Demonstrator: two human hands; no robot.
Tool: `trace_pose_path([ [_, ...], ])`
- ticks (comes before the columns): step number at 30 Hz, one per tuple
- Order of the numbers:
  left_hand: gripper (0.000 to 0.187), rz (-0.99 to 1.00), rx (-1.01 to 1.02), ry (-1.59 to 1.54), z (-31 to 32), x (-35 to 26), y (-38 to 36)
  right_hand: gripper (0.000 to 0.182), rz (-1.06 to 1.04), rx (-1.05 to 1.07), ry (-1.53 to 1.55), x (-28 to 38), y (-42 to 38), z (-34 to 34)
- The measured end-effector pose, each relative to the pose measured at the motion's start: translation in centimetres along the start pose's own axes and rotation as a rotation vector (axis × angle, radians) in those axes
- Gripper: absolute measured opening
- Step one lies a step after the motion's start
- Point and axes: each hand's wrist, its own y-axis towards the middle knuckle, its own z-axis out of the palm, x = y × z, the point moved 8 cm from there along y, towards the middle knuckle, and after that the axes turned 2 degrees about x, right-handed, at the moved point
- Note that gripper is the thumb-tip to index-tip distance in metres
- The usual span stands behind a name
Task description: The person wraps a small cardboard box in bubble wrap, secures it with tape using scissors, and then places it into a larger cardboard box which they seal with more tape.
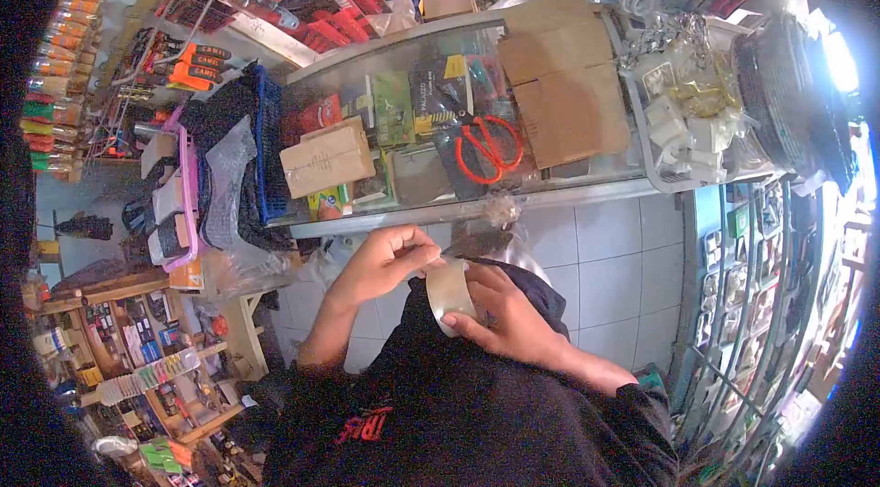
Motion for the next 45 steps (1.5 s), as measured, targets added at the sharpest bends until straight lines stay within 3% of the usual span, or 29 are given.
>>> trace_pose_path([
  [6,0.023,-0.032,0.034,-0.115,-1.1,2.9,-1.1,0.046,0.125,0.091,0.116,-1.4,0.1,2.2],
  [12,0.025,0.07,-0.054,0.008,-2.1,1.8,-2.2,0.054,0.108,0.12,0.107,-1.6,0.2,3.8],
  [13,0.024,0.026,-0.044,0.128,-2.3,1.8,-2.3,0.054,0.008,0.133,0.078,-0.4,0.5,3.2],
  [16,0.025,0.083,-0.04,0.205,-1.8,-0.9,-3.1,0.054,0.035,0.424,0.011,-0.8,0.4,1.7],
  [17,0.024,0.106,-0.033,0.156,-1.7,-0.8,-3.0,0.04,0.081,0.415,-0.037,-0.4,0.6,0.1],
  [20,0.029,0.279,0.048,0.307,-0.9,-3.3,-3.0,0.021,0.185,0.131,-0.256,-0.3,3.5,-5.3],
  [21,0.029,0.272,0.071,0.3,-0.7,-3.4,-2.8,0.02,0.38,-0.016,-0.342,-1.4,4.6,-7.1],
  [23,0.024,0.268,0.126,0.336,0.0,-4.2,-2.9,0.019,0.246,-0.325,-0.456,-0.6,7.4,-8.8],
  [25,0.023,0.306,0.158,0.404,0.4,-4.6,-2.8,0.021,0.068,-0.412,-0.841,-3.8,10.6,-8.3],
  [27,0.024,0.261,0.197,0.391,0.5,-4.3,-2.6,0.028,0.024,-0.478,-1.155,-8.8,13.8,-7.2],
  [31,0.025,0.262,0.254,0.406,0.3,-3.5,-2.4,0.038,0.144,-0.541,-1.356,-9.5,16.2,-6.8],
  [34,0.026,0.296,0.26,0.384,0.6,-3.2,-2.5,0.057,0.327,-0.329,-1.185,-9.8,17.4,-7.7],
  [40,0.026,0.297,0.276,0.365,0.7,-3.4,-2.8,0.075,0.145,-0.408,-0.804,-6.9,16.4,-9.2],
  [43,0.027,0.274,0.28,0.342,0.6,-2.4,-3.3,0.071,0.171,-0.295,-0.6,-6.1,15.1,-10.1],
  [45,0.025,0.307,0.274,0.327,0.6,-2.7,-3.4,0.08,0.091,-0.15,-0.397,-4.9,13.6,-10.7],
])
